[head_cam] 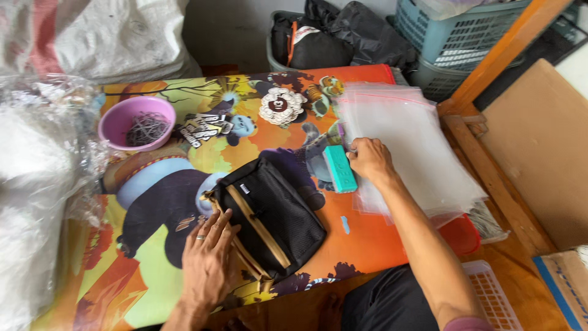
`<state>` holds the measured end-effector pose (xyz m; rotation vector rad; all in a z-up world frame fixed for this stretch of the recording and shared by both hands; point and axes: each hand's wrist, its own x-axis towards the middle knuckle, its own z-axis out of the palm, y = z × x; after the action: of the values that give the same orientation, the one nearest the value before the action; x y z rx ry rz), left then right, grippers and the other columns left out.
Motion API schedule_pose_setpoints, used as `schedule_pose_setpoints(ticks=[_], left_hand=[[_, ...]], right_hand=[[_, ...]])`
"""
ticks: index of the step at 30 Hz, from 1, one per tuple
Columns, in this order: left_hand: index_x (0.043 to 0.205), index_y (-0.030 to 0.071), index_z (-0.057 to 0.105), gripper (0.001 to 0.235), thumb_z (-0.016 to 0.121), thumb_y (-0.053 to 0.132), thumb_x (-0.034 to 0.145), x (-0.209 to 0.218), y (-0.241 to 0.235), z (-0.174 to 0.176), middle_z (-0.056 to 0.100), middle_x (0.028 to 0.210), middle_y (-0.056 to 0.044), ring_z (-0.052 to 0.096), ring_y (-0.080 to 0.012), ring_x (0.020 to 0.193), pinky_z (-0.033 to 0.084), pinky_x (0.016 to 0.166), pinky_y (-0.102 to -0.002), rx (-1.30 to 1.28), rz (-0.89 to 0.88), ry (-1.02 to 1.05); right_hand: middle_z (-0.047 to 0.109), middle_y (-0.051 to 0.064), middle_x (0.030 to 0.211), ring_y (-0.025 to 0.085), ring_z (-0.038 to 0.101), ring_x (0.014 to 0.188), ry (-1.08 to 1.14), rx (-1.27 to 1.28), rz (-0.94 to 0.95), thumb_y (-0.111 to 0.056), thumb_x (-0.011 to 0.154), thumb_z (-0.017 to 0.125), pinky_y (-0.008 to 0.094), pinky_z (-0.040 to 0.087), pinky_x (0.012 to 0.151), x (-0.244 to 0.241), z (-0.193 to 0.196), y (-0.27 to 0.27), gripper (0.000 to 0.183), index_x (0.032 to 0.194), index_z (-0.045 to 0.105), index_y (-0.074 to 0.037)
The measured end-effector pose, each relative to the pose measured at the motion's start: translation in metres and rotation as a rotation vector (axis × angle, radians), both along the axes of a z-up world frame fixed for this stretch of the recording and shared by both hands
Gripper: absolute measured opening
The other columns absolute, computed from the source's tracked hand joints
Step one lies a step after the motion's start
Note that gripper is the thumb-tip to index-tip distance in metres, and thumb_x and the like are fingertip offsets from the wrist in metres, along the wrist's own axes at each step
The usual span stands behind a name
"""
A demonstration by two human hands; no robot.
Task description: The person cleans a black shoulder bag using a green sponge and a purple brush, then attaches a decorative charm to the zipper. The person wipes the bag's surface, scrubs the mesh pocket, and secures the charm with a chain.
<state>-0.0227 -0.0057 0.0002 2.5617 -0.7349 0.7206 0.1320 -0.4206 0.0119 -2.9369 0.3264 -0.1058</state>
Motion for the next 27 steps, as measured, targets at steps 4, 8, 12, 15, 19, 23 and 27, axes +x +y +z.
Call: schedule_pose_setpoints(ticks=[4,8,12,15,19,23,27], left_hand=[[0.144,0.016,0.056,0.063,0.050,0.056,0.096,-0.027,-0.026,-0.009,0.047,0.157,-0.017,0.045,-0.0355,0.142,0.041,0.107,-0.052,-0.069,0.199,0.256],[0.156,0.013,0.040,0.075,0.051,0.060,0.098,-0.022,-0.017,-0.030,0.028,0.166,-0.019,0.025,-0.0317,0.154,0.020,0.122,-0.046,0.025,0.110,0.264],[0.155,0.008,0.042,0.079,0.066,0.052,0.093,-0.009,0.014,-0.030,0.024,0.167,-0.020,0.020,-0.0349,0.155,0.016,0.123,-0.049,0.012,-0.110,0.315],[0.154,0.012,0.044,0.082,0.076,0.040,0.084,-0.006,0.032,-0.016,0.025,0.168,-0.014,0.018,-0.0289,0.156,0.013,0.123,-0.049,-0.048,-0.182,0.517],[0.156,0.002,0.036,0.091,0.071,0.049,0.086,-0.014,0.027,-0.008,0.019,0.168,-0.019,0.013,-0.0346,0.157,0.010,0.123,-0.051,-0.068,-0.176,0.516],[0.161,0.001,0.015,0.118,0.067,0.075,0.085,-0.016,0.024,-0.017,0.007,0.170,-0.021,0.001,-0.0349,0.158,0.002,0.123,-0.051,0.010,-0.157,0.534],[0.159,-0.002,0.022,0.123,0.073,0.076,0.079,-0.014,0.027,-0.019,0.012,0.169,-0.021,0.006,-0.0363,0.157,0.004,0.123,-0.053,-0.006,-0.167,0.536]], right_hand=[[0.072,0.022,0.119,0.042,0.064,0.118,0.181,-0.037,-0.016,-0.029,0.075,0.064,0.048,0.052,0.100,0.029,-0.004,0.002,0.039,0.112,0.078,-0.024],[0.076,0.016,0.100,0.041,0.068,0.104,0.140,-0.009,-0.050,-0.026,0.071,0.065,0.046,0.055,0.088,0.028,0.009,0.007,0.023,0.087,0.081,-0.019],[0.074,0.004,0.064,0.016,0.075,0.076,-0.282,0.255,-0.091,-0.032,0.079,0.063,0.033,0.055,0.074,0.025,0.006,-0.007,0.032,0.106,0.077,-0.019],[0.067,0.007,0.091,0.024,0.075,0.068,-0.385,0.612,0.130,-0.014,0.099,0.061,0.033,0.061,0.061,-0.009,0.046,0.026,0.021,0.118,0.063,-0.007],[0.071,0.000,0.125,0.013,0.065,0.090,-0.208,0.497,0.607,-0.017,0.102,0.056,0.028,0.050,0.083,-0.061,0.063,0.086,0.026,0.124,0.068,-0.014],[0.077,0.002,0.101,0.019,0.072,0.088,0.148,0.423,1.015,-0.024,0.097,0.063,0.034,0.051,0.079,-0.082,0.054,0.141,0.020,0.109,0.077,-0.015],[0.068,0.011,0.098,0.031,0.068,0.078,-0.220,0.186,0.851,-0.006,0.097,0.057,0.044,0.049,0.067,-0.052,0.040,0.143,0.012,0.096,0.068,-0.011]])
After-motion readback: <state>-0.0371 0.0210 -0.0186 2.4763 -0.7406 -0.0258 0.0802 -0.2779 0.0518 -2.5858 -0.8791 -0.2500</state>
